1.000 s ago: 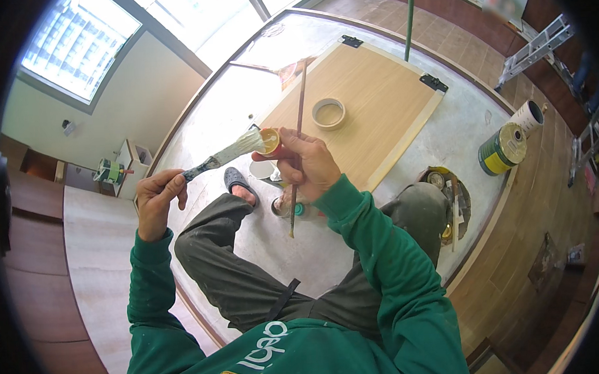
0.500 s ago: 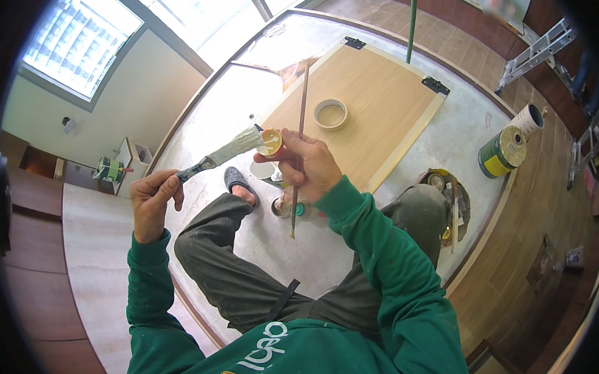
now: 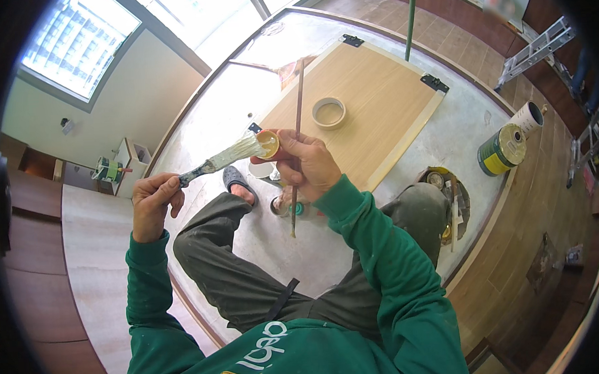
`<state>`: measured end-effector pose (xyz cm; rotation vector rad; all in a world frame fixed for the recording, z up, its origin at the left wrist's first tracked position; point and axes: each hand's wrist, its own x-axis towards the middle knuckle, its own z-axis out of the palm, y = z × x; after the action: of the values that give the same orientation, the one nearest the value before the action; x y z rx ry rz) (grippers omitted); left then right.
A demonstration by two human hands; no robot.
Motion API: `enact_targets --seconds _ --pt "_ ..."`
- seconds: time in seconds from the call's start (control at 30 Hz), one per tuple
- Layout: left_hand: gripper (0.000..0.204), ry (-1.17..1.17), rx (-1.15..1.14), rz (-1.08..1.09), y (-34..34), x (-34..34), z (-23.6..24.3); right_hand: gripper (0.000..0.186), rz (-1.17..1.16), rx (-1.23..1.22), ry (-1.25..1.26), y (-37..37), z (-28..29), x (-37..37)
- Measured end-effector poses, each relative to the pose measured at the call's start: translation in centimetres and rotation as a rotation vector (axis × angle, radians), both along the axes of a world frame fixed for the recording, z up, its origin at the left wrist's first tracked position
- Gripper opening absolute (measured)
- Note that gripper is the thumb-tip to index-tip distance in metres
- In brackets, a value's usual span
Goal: The person sits on the floor and mixes a yellowish liquid in a small container using a paintbrush. They repeatedly dip the brush into a larger paint can and stir the contents of the small container, occasionally using a syringe to transfer liquid.
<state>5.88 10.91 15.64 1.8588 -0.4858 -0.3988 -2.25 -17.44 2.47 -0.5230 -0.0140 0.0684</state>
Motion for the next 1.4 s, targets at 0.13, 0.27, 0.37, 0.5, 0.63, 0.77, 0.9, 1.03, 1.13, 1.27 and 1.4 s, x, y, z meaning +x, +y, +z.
enact_targets --seconds 0.13,0.27,0.37,0.5,0.63,0.77,0.9,1.03,1.13,1.27,1.4 --pt "0.026 -0.023 -0.014 -0.001 0.3 0.1 0.1 0.038 0.006 0.01 0.014 0.1 0.2 -0.1" --pt "0.026 -0.032 -0.035 0.022 0.5 0.1 0.6 0.037 0.012 0.01 0.009 0.1 0.3 -0.1" --pt "0.026 -0.006 -0.063 0.009 0.4 -0.2 1.1 0.037 0.012 0.007 0.006 0.1 0.3 -0.1" --pt "0.026 0.061 -0.069 -0.018 0.0 -0.5 1.5 0.037 0.014 0.003 -0.005 0.2 0.3 -0.1" --pt "0.027 0.129 -0.081 -0.039 -0.1 -0.5 1.4 0.039 0.009 -0.012 -0.008 0.3 0.4 -0.1" --pt "0.027 0.216 -0.073 -0.033 -0.3 -0.1 1.3 0.039 0.0 -0.034 0.019 0.3 1.0 -0.4" --pt "0.027 0.33 -0.097 -0.025 -0.3 0.4 0.8 0.039 0.004 -0.028 0.029 0.4 1.2 -0.7" --pt "0.027 0.403 -0.123 0.003 -0.3 0.6 0.3 0.038 0.016 -0.043 0.013 0.4 1.0 -0.7" --pt "0.026 0.436 -0.123 0.008 -0.1 0.9 0.1 0.037 0.022 -0.064 0.017 0.3 1.2 -0.9" --pt "0.026 0.443 -0.119 0.011 0.3 0.9 0.3 0.035 0.037 -0.055 0.019 0.4 1.3 -0.9" --pt "0.026 0.436 -0.121 0.025 0.5 1.0 0.4 0.034 0.039 -0.044 0.011 0.4 1.1 -0.8"
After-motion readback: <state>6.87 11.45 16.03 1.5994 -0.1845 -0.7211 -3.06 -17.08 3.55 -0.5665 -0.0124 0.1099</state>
